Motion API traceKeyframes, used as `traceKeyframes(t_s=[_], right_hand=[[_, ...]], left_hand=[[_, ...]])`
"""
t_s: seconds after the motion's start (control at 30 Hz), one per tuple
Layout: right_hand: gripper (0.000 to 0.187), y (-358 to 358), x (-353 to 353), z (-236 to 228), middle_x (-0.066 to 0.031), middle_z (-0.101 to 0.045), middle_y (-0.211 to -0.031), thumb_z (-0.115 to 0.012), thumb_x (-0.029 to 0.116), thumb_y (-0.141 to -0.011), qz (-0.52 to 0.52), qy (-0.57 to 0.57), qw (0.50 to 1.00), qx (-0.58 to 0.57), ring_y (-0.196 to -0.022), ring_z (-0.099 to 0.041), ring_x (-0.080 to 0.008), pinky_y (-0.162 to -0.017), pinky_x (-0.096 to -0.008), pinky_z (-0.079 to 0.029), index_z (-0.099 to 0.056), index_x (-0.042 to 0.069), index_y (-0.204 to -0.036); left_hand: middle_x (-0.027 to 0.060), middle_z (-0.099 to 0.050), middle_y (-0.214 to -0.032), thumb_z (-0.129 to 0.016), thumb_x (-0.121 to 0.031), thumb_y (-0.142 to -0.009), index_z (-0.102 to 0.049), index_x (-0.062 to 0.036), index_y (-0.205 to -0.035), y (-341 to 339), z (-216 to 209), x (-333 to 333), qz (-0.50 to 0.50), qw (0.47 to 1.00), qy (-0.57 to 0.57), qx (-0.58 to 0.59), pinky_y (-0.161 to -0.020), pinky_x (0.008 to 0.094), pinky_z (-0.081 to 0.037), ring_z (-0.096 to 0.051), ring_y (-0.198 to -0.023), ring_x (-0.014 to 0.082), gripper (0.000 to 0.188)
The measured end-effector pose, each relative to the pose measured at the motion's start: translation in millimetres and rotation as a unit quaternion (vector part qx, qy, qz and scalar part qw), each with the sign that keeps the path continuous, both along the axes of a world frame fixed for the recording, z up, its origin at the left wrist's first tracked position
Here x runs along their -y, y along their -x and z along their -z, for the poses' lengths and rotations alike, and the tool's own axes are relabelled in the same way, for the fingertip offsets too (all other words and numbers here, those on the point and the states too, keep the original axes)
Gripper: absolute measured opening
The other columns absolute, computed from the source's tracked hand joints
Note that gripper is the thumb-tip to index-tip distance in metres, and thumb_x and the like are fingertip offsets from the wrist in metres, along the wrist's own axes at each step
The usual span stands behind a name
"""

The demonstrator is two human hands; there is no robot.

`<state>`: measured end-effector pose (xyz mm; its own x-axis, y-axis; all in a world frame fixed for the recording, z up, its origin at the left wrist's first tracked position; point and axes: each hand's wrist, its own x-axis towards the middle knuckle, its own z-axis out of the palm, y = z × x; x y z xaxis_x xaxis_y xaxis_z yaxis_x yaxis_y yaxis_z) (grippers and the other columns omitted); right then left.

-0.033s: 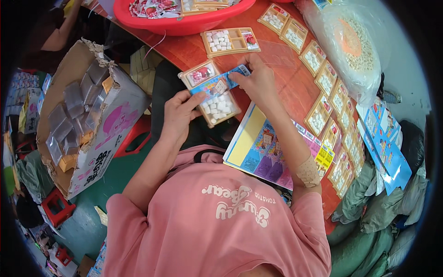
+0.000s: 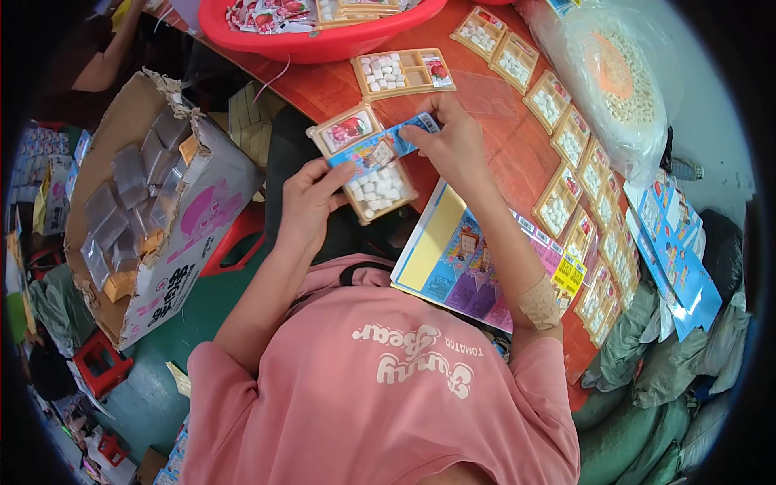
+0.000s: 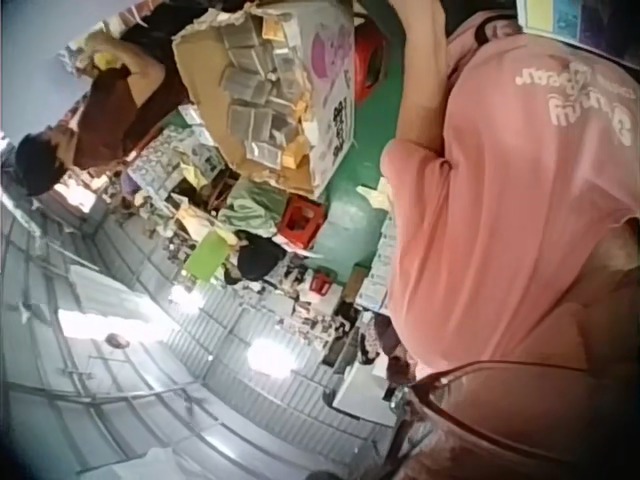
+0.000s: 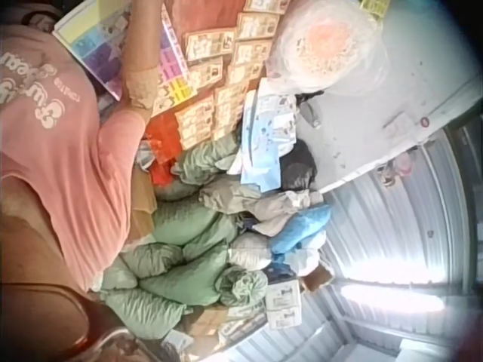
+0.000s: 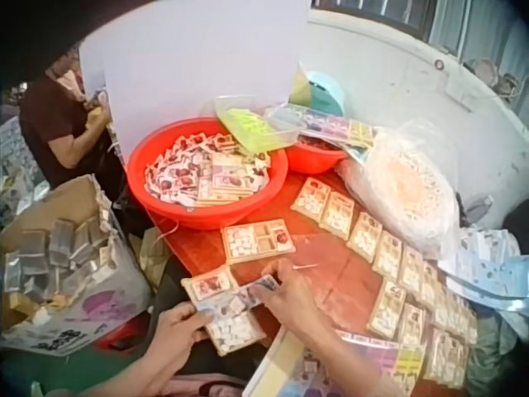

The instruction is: Applying adhesive labels to seal small boxes containing toy parts.

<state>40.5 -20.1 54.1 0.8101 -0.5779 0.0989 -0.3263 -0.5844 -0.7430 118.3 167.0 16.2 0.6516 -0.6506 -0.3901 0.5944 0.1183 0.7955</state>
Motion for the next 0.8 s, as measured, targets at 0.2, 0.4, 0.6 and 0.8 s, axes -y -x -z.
traceKeyframes(t_s=[0.2, 0.4, 0.6, 0.8], right_hand=[[0.020, -1.1, -14.0, -17.1, 0.0005, -0.061, -0.077, -0.072, 0.016, -0.078, -0.021, -0.426, 0.901, 0.083, -0.064, -0.058, -0.0073, -0.053, -0.0178, -0.047, -0.057, 0.006, -0.085], [0.021, -12.8, -42.3, -38.7, 0.0010, -0.060, -0.073, -0.073, 0.022, -0.077, -0.092, -0.424, 0.900, 0.033, -0.063, -0.054, -0.0054, -0.054, -0.0194, -0.044, -0.061, 0.004, -0.082], [0.018, -21.7, -49.3, -33.7, -0.0004, -0.059, -0.070, -0.071, 0.017, -0.079, -0.103, -0.453, 0.883, 0.063, -0.062, -0.053, -0.0055, -0.056, -0.0189, -0.044, -0.063, 0.002, -0.084], [0.016, -23.1, -57.2, -34.7, -0.0017, -0.059, -0.070, -0.070, 0.013, -0.079, -0.088, -0.477, 0.873, 0.050, -0.061, -0.054, -0.0062, -0.054, -0.0196, -0.045, -0.062, 0.000, -0.084]], left_hand=[[0.0123, -0.062, -0.108, -0.057, -0.015, -0.088, -0.052, 0.0028, -0.115, -12.6, 2.8, -20.2, 0.030, 0.982, 0.147, -0.114, -0.084, 0.0361, -0.051, -0.062, -0.098, 0.0214, 0.032], [0.0098, -0.057, -0.106, -0.055, -0.024, -0.089, -0.051, -0.0011, -0.115, -6.0, 8.3, -16.0, 0.132, 0.805, 0.436, -0.380, -0.077, 0.0359, -0.051, -0.056, -0.091, 0.0229, 0.035], [0.0082, -0.050, -0.094, -0.052, -0.032, -0.088, -0.054, -0.0029, -0.105, -2.3, -10.2, -8.7, 0.069, 0.772, 0.418, -0.474, -0.060, 0.0267, -0.048, -0.050, -0.082, 0.0195, 0.033], [0.0044, -0.046, -0.090, -0.049, -0.033, -0.088, -0.049, -0.0060, -0.096, 3.1, -21.8, -6.2, 0.099, 0.784, 0.386, -0.476, -0.056, 0.0259, -0.045, -0.046, -0.074, 0.0163, 0.028]])
